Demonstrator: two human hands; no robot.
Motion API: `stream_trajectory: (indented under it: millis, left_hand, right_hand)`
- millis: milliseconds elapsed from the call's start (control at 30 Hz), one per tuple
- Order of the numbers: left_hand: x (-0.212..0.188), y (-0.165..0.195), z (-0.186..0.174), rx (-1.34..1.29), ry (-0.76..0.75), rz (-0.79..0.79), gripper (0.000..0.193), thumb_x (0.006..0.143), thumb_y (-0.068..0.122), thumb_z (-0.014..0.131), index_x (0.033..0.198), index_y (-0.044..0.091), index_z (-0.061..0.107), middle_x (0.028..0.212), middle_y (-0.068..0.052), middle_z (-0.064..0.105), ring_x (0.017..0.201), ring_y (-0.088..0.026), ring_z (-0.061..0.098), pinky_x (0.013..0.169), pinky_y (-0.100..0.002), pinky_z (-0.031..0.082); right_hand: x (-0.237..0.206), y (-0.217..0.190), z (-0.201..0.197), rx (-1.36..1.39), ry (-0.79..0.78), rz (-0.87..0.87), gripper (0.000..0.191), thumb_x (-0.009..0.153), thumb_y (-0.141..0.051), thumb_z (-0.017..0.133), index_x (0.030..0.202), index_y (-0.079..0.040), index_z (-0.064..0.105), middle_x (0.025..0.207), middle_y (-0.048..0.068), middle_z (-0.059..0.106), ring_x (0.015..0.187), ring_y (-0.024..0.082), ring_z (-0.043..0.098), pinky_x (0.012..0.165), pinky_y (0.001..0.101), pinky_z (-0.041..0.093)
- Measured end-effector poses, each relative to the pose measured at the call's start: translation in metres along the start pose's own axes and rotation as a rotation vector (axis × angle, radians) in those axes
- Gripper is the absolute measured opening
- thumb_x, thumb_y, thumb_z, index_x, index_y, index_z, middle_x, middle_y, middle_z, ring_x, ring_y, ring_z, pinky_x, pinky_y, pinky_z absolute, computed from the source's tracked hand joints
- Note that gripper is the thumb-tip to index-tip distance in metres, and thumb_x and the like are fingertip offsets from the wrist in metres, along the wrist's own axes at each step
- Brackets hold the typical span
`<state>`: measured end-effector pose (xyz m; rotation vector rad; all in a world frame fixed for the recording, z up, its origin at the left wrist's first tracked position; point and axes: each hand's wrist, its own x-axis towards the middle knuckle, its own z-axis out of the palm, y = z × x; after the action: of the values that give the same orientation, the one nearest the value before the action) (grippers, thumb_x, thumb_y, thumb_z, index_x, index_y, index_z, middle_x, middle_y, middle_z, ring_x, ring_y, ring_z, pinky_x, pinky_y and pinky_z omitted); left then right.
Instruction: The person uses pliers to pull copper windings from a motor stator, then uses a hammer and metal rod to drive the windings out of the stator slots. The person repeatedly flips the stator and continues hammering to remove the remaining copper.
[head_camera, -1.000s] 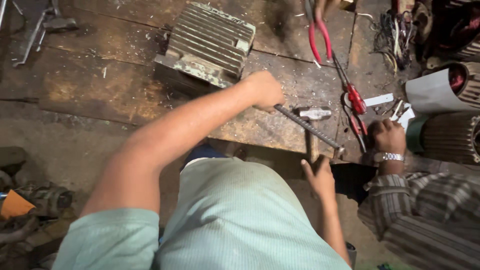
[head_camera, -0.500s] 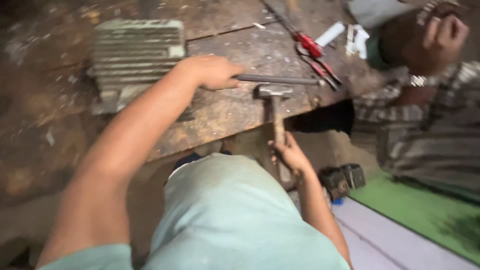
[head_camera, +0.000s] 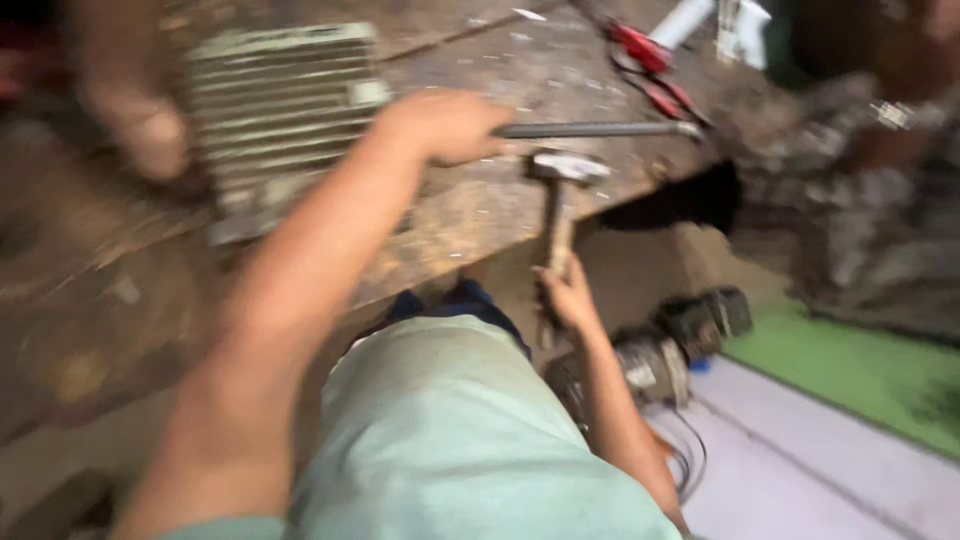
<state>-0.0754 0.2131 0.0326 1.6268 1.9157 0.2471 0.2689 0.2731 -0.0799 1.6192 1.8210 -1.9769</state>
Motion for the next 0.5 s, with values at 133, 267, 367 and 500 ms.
stream_trajectory:
  millis: [133,267,367,500]
  left_hand:
    - [0.009,-0.005,0.008,0.042,0.052,-0.012,0.033,0.094,0.036,0.065,0.120,0.017,0.071,0.112,-0.016,0.073,0.105,-0.039,0.069,0.085,-0.054,0.056]
    - [0.011,-0.003,0.007,0.043,0.118,-0.053,0.030,0.088,0.028,0.064,0.116,0.020,0.074,0.123,-0.009,0.071,0.116,-0.031,0.066,0.093,-0.049,0.054]
    - [0.009,-0.001,0.005,-0.003,0.165,-0.051,0.033,0.087,0.033,0.064,0.116,0.022,0.072,0.124,-0.007,0.069,0.115,-0.029,0.065,0.090,-0.049,0.053]
    - [0.007,0.002,0.001,0.001,0.132,-0.070,0.032,0.089,0.032,0.064,0.117,0.019,0.073,0.125,-0.008,0.069,0.117,-0.028,0.065,0.095,-0.046,0.052]
  right_hand:
    - [0.002,0.004,0.016,0.055,0.022,0.034,0.042,0.092,-0.018,0.071,0.128,-0.015,0.049,0.076,0.003,0.056,0.057,0.014,0.053,0.047,0.0315,0.045]
    - [0.003,0.006,0.033,0.062,0.023,-0.025,0.036,0.093,-0.014,0.067,0.122,-0.012,0.046,0.079,0.005,0.058,0.059,0.016,0.055,0.048,0.0324,0.047]
    - [0.002,0.011,0.035,0.124,-0.006,-0.034,0.030,0.095,-0.012,0.061,0.120,-0.011,0.044,0.078,0.009,0.056,0.058,0.019,0.054,0.048,0.0341,0.047]
    - [0.003,0.014,0.029,0.083,0.008,-0.012,0.032,0.096,-0.012,0.060,0.122,-0.012,0.042,0.079,0.009,0.056,0.058,0.019,0.054,0.048,0.0344,0.047]
